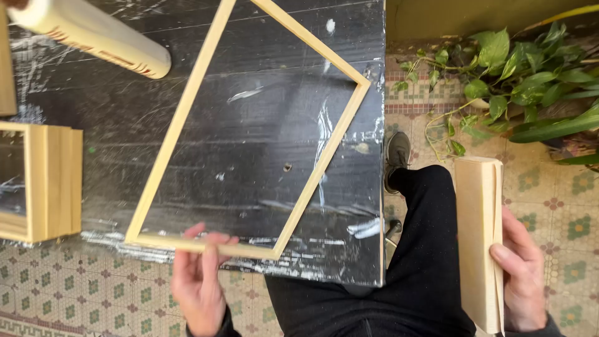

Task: Sanding the edges of wooden picture frames using a sanding block.

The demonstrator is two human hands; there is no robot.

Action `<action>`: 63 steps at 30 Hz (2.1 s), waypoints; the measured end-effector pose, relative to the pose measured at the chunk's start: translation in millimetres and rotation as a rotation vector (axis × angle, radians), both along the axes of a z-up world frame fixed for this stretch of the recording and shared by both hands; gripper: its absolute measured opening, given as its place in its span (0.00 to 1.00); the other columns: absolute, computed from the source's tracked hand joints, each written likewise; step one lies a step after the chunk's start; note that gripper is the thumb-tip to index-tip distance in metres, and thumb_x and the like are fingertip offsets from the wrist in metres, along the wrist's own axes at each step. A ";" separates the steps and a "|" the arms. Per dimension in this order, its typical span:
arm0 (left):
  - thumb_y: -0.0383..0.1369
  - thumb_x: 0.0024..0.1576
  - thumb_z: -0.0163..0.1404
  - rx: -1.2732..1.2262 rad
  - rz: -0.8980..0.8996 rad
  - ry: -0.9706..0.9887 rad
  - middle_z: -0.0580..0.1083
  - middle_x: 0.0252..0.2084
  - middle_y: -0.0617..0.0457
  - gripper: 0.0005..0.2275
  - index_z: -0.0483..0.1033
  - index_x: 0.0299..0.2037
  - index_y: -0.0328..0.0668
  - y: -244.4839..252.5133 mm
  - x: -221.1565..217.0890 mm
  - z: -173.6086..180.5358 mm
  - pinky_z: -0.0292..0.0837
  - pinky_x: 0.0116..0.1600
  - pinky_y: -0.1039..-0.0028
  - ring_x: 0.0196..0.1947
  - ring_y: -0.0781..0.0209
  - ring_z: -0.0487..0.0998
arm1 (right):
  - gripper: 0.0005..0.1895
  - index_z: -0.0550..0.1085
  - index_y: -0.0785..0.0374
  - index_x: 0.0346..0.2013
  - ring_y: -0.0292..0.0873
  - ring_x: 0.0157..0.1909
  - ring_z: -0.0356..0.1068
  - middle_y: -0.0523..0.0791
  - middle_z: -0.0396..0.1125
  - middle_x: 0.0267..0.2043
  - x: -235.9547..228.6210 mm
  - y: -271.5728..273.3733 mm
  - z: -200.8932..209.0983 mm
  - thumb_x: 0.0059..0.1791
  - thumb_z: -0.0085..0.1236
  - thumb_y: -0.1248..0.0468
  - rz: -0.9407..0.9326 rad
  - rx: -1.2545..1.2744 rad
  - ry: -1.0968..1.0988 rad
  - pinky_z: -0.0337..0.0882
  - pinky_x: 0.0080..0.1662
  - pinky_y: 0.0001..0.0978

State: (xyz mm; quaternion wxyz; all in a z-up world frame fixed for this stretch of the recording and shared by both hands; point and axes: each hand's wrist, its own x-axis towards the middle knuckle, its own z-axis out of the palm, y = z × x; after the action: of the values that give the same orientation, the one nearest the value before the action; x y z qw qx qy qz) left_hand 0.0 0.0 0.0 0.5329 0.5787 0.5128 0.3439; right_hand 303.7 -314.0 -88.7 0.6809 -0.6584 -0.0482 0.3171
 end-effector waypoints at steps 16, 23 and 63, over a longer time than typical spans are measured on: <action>0.34 0.64 0.48 -0.581 -0.372 -0.084 0.82 0.42 0.40 0.15 0.75 0.54 0.31 -86.1 -16.3 -42.3 0.79 0.34 0.72 0.30 0.57 0.83 | 0.42 0.55 0.59 0.79 0.41 0.59 0.66 0.44 0.63 0.65 -59.6 2.0 61.7 0.50 0.44 0.51 0.007 0.142 0.211 0.70 0.59 0.48; 0.29 0.59 0.57 0.828 -0.612 0.365 0.76 0.51 0.49 0.16 0.74 0.57 0.41 -97.5 32.4 10.3 0.71 0.60 0.63 0.53 0.52 0.77 | 0.37 0.58 0.60 0.76 0.43 0.52 0.68 0.47 0.63 0.59 -65.4 7.3 46.4 0.54 0.47 0.52 0.037 0.268 0.253 0.72 0.56 0.45; 0.34 0.59 0.56 0.936 -1.011 0.514 0.61 0.74 0.50 0.29 0.64 0.72 0.39 -106.1 81.2 -35.4 0.52 0.77 0.50 0.73 0.53 0.62 | 0.37 0.47 0.64 0.81 0.46 0.82 0.52 0.52 0.47 0.82 -118.9 64.8 12.5 0.57 0.42 0.66 0.174 0.342 -0.026 0.54 0.80 0.40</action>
State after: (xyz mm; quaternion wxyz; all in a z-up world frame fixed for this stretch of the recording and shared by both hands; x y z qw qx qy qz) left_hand 81.2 -106.1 -35.4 0.1868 0.9737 0.0916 0.0926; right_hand 184.8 -249.2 -76.3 0.7522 -0.5304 -0.1668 0.3537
